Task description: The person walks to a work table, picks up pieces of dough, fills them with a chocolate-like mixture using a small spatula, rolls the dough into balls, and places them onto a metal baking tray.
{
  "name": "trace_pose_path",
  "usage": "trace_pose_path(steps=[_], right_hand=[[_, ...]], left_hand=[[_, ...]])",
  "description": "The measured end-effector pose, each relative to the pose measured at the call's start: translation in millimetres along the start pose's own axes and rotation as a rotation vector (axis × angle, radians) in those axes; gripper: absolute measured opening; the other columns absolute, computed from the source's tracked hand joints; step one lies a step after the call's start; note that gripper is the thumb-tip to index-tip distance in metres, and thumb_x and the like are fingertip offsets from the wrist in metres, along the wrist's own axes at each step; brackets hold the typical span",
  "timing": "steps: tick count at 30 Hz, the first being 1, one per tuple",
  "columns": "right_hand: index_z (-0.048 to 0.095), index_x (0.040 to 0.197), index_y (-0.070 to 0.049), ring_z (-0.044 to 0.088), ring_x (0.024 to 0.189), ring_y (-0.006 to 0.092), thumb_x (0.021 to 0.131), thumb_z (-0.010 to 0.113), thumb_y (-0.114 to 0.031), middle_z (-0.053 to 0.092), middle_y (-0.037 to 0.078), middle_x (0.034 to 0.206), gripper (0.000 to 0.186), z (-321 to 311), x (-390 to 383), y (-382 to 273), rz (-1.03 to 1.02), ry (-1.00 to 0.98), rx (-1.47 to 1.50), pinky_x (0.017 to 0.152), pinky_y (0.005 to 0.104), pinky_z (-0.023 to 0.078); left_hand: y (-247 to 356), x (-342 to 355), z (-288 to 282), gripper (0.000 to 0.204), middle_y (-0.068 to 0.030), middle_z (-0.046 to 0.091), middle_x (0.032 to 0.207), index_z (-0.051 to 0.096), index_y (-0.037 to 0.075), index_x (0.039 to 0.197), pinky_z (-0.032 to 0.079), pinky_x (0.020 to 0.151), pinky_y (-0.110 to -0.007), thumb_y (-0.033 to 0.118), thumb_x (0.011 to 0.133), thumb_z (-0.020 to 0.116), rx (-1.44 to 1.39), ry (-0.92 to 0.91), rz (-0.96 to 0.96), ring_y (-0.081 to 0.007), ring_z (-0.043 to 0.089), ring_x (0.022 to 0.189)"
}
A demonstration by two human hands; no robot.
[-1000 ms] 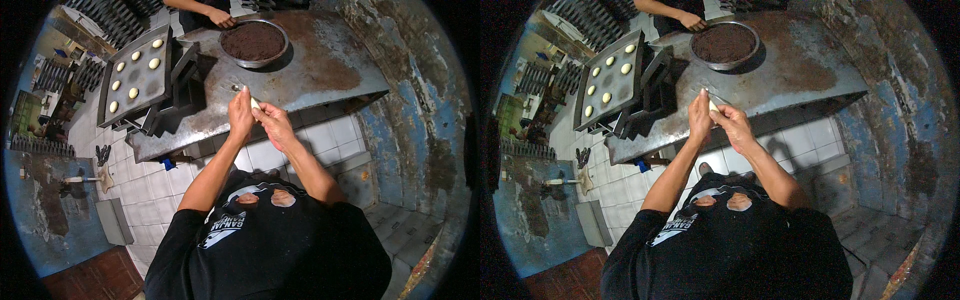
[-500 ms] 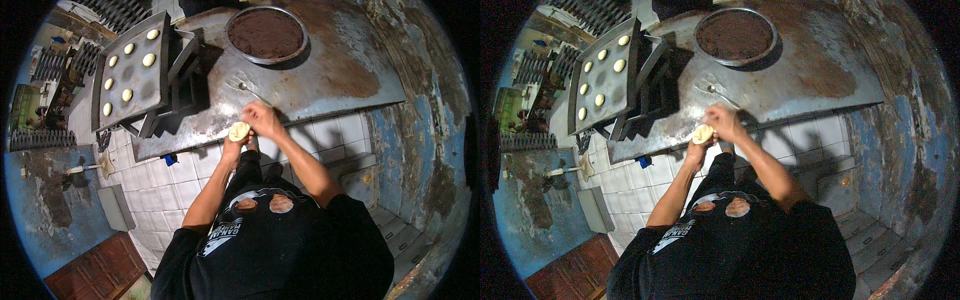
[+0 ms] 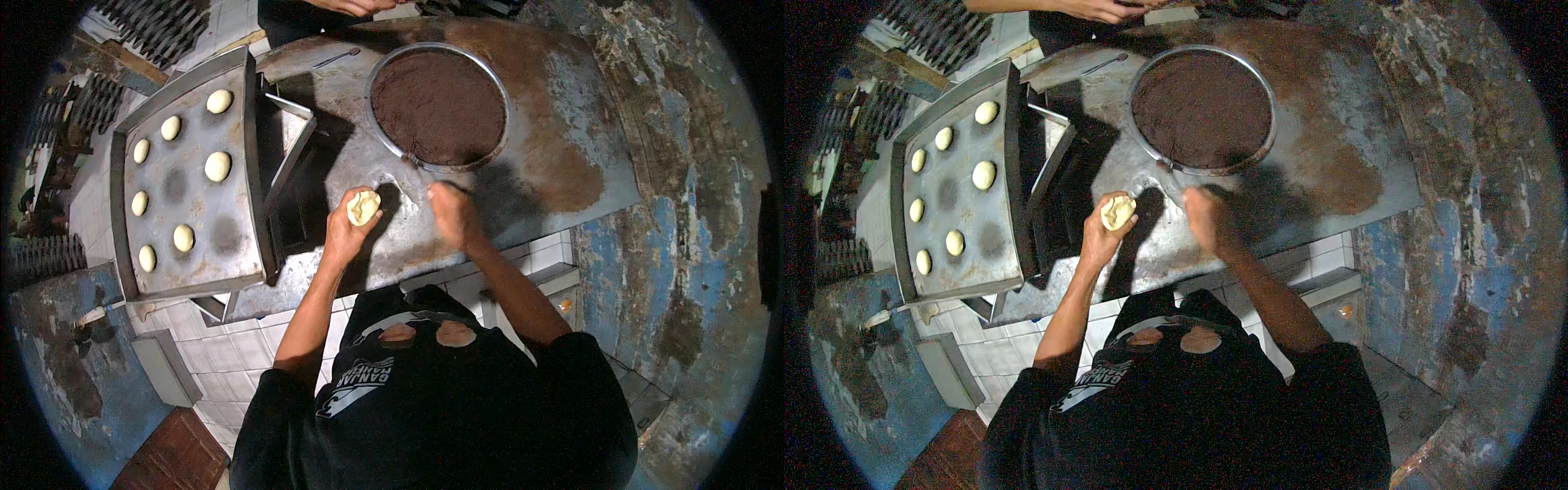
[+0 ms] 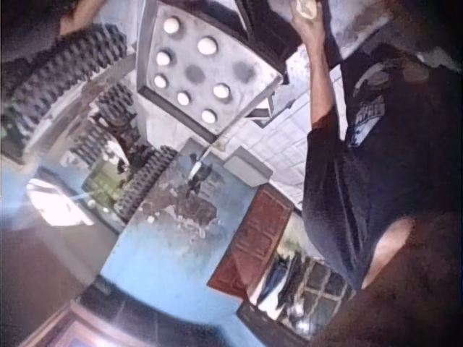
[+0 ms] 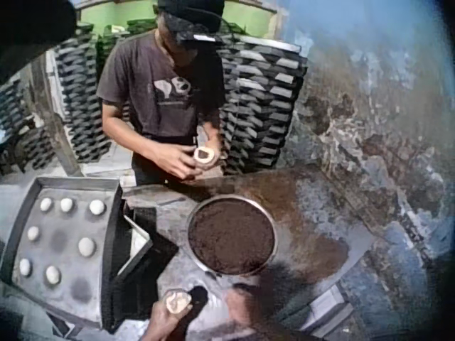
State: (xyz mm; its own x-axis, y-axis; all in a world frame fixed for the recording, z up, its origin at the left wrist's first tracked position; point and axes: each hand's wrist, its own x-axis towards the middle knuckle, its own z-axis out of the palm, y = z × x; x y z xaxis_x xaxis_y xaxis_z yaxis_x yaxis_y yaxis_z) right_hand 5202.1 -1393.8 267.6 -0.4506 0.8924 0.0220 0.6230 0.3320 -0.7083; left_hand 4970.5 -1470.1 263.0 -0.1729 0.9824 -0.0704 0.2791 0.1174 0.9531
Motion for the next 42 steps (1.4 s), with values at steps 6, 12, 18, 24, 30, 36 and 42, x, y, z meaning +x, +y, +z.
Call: trace_pose_path(steps=[6,12,18,24,30,36,42], right_hand=[[0.067,0.093,-0.003,0.071,0.078,0.0362,0.091,0.057,-0.013,0.069,0.022,0.081,0.015,-23.5,71.8,6.0,-0.091,-0.126,-0.609,0.071,0.0445,0.059],[0.072,0.099,-0.001,0.071,0.070,0.0305,0.090,0.060,-0.022,0.069,0.019,0.073,0.026,-15.5,93.5,42.9,-0.043,-0.175,-0.250,0.061,0.0408,0.053],[0.072,0.100,-0.004,0.063,0.065,0.0187,0.095,0.055,-0.032,0.065,0.009,0.068,0.033,-24.4,85.1,-3.3,0.111,-0.313,0.353,0.060,0.0347,0.049],[0.064,0.123,-0.005,0.067,0.073,0.0371,0.094,0.059,-0.011,0.062,0.015,0.081,0.029,35.4,9.2,-24.0,-0.311,0.172,-0.273,0.060,0.0444,0.054],[0.066,0.114,0.000,0.068,0.078,0.0367,0.090,0.066,-0.016,0.064,0.018,0.089,0.029,12.7,-30.9,4.3,-0.231,-0.117,-0.316,0.068,0.0436,0.055],[0.048,0.138,0.001,0.068,0.087,0.0368,0.085,0.072,-0.011,0.070,0.020,0.102,0.060,24.4,-9.0,16.5,0.175,0.078,0.732,0.080,0.0364,0.056],[0.036,0.149,-0.006,0.068,0.102,0.0384,0.090,0.050,0.000,0.071,0.019,0.111,0.062,-14.8,-80.1,-34.5,-0.422,-0.122,0.305,0.089,0.0417,0.053]], left_hand=[[-5.6,57.4,2.5,0.065,-0.0149,0.072,0.107,0.047,0.010,0.136,0.054,0.090,-0.036,0.009,0.081,0.081,0.006,0.071,-0.063,-0.0220,0.069,0.103],[-24.6,79.5,6.0,0.043,-0.0114,0.072,0.109,0.058,0.003,0.119,0.053,0.090,-0.031,0.006,0.082,0.080,-0.034,0.018,-0.102,-0.0170,0.069,0.102],[-27.5,89.2,25.7,0.049,-0.0133,0.071,0.099,0.052,0.006,0.118,0.055,0.080,-0.037,0.011,0.080,0.083,-0.067,0.204,0.026,-0.0236,0.070,0.092],[-3.6,88.4,42.8,0.041,-0.0231,0.068,0.099,0.046,0.005,0.116,0.054,0.075,-0.048,0.021,0.089,0.073,0.279,0.165,0.101,-0.0442,0.068,0.090],[-49.3,46.3,36.5,0.029,-0.0194,0.070,0.094,0.055,0.006,0.110,0.053,0.078,-0.046,0.009,0.086,0.072,0.211,0.368,-0.188,-0.0384,0.069,0.089],[-23.2,-15.7,75.9,0.055,-0.0010,0.059,0.108,0.049,0.011,0.124,0.048,0.088,-0.028,-0.009,0.077,0.071,-0.372,-0.067,0.003,-0.0134,0.057,0.102],[-5.0,-56.9,95.1,0.056,-0.0025,0.061,0.102,0.049,0.009,0.123,0.051,0.082,-0.029,0.003,0.078,0.081,-0.192,0.075,0.050,-0.0140,0.059,0.093]])
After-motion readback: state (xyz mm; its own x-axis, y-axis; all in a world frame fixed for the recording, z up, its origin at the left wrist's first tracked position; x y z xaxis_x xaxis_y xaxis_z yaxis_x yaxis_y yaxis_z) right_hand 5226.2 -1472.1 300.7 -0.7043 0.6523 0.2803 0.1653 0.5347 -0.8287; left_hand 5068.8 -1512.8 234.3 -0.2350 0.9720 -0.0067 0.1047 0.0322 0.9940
